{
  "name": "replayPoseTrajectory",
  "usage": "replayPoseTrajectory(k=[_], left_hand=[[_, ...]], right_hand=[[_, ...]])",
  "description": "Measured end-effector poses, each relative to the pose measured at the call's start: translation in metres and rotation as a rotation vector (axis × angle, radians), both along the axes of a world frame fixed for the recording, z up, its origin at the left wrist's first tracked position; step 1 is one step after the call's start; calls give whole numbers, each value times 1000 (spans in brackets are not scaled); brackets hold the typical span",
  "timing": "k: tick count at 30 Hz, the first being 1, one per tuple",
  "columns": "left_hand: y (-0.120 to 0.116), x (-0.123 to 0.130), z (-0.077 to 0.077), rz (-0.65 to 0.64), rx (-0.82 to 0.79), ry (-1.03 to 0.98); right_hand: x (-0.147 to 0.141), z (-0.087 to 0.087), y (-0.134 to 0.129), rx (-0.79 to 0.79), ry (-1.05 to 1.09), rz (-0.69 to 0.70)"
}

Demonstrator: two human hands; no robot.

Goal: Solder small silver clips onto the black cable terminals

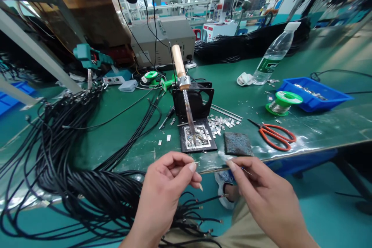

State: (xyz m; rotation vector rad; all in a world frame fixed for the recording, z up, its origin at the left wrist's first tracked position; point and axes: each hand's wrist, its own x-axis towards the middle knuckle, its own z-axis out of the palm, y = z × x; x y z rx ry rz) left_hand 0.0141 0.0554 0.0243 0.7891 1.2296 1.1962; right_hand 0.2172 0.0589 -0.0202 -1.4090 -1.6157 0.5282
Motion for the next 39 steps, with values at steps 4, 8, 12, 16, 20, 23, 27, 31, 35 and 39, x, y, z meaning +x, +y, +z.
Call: replayPoseTrajectory(k=[4,8,12,16,20,23,27,31,35,39], left_hand=[[-5,5,3,-19,-16,-11],[-8,12,6,-32,-58,-81],[-11,17,7,-41,-82,-129],[-16,17,9,-43,-68,-129],[-21,15,10,-50,-34,-119],[-22,15,12,-54,-22,-99],[-22,17,13,-59,-19,-76],[-22,18,13,-66,-7,-58],[-24,17,12,-80,-35,-34],[-28,15,7,-117,-60,20]], right_hand=[[2,7,-9,-8,68,69],[-12,19,-17,80,151,182],[-19,25,-20,79,187,236],[-20,25,-22,85,204,245],[-19,24,-24,88,213,254],[-19,24,-26,94,219,253],[-20,23,-28,101,227,248],[-15,14,-24,39,205,186],[-4,1,-12,-177,149,29],[5,1,1,-252,148,-84]])
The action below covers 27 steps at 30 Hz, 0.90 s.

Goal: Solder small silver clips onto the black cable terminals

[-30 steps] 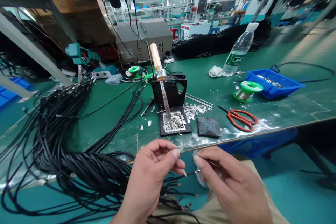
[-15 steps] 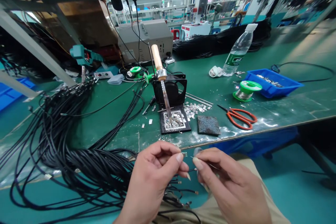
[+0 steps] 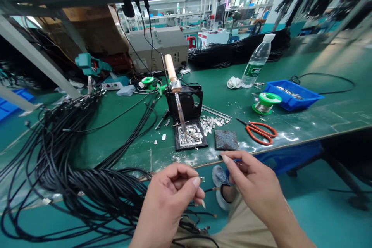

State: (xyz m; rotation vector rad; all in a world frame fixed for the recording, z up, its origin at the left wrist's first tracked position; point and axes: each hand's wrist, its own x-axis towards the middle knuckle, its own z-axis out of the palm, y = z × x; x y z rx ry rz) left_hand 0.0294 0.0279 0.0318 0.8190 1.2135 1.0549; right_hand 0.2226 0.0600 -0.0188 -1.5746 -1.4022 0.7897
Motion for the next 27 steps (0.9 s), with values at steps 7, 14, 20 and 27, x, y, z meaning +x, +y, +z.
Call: replayPoseTrajectory(k=[7,14,20,27], left_hand=[[-3,-1,-8,-64,-37,29],[1,5,-9,-147,-103,-91],[2,6,-11,-181,-113,-161],[0,8,-13,-128,-135,-225]], right_hand=[[9,23,4,-44,22,-144],[4,27,-20,-171,344,352],[-6,28,-20,-298,517,476],[-14,21,-25,-419,767,527]])
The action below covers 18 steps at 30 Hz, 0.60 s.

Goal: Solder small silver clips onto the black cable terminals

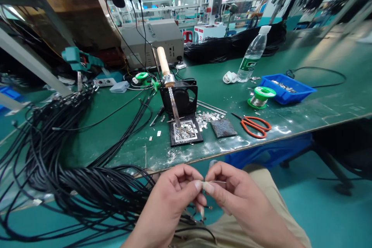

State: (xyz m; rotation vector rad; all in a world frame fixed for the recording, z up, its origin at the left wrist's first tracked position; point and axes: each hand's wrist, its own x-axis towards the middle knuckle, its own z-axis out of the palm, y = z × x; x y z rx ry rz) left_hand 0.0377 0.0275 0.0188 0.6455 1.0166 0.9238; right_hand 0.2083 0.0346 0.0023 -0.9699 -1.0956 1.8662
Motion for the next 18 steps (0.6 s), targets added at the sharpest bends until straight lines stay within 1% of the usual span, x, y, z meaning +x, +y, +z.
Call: replayPoseTrajectory(k=[4,9,14,16,18], left_hand=[[-1,3,-4,33,-13,-15],[-2,8,-11,72,-10,-40],[-2,9,-11,67,-49,-72],[-2,9,-10,86,-44,-66],[-2,9,-9,99,-25,-41]], right_hand=[[-4,-3,-1,-20,1,-22],[-6,-7,-3,53,-128,-127],[-5,-11,-6,73,-102,-119],[-3,-12,-2,102,-190,-176],[1,-11,7,164,-382,-282]])
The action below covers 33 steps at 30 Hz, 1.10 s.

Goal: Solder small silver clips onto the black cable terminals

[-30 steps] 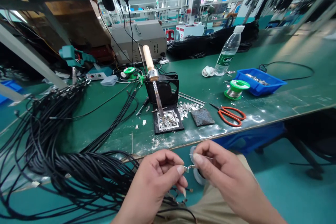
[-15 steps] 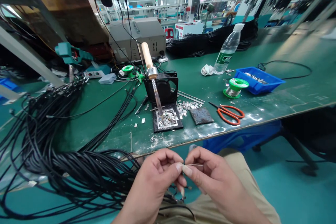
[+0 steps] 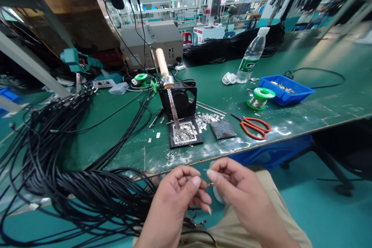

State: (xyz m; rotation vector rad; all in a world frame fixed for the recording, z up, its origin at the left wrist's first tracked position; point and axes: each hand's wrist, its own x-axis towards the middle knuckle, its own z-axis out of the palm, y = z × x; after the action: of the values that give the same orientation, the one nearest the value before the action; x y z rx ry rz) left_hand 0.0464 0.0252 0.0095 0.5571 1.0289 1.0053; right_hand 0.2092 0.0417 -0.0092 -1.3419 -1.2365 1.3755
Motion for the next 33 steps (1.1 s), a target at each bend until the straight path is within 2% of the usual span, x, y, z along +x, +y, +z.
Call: replayPoseTrajectory(k=[2,4,9,11,13,16,18,22,24,27,30,33], left_hand=[[-2,-1,-1,-17,20,37],[-6,-4,-3,-66,35,77],[-10,-29,1,-118,72,287],[-7,-47,7,-102,142,423],[-1,-66,14,-31,236,579],[13,-92,23,58,348,921],[26,-106,27,106,392,1152],[62,-124,31,193,447,1445],[80,-130,29,149,479,1576],[98,-136,22,12,490,1723],[104,-140,13,-72,471,1812],[105,-143,6,-81,452,1825]], right_hand=[[6,1,13,54,-194,-102],[10,3,26,81,-301,-143],[13,2,42,143,-432,-92],[13,-1,43,182,-483,-96],[12,-4,43,224,-528,-110],[11,-9,44,280,-567,-130],[11,-12,45,311,-575,-135],[9,-18,46,355,-573,-166],[8,-19,43,358,-561,-193],[9,-15,33,324,-539,-266],[12,-5,20,276,-461,-362],[14,6,8,205,-274,-432]])
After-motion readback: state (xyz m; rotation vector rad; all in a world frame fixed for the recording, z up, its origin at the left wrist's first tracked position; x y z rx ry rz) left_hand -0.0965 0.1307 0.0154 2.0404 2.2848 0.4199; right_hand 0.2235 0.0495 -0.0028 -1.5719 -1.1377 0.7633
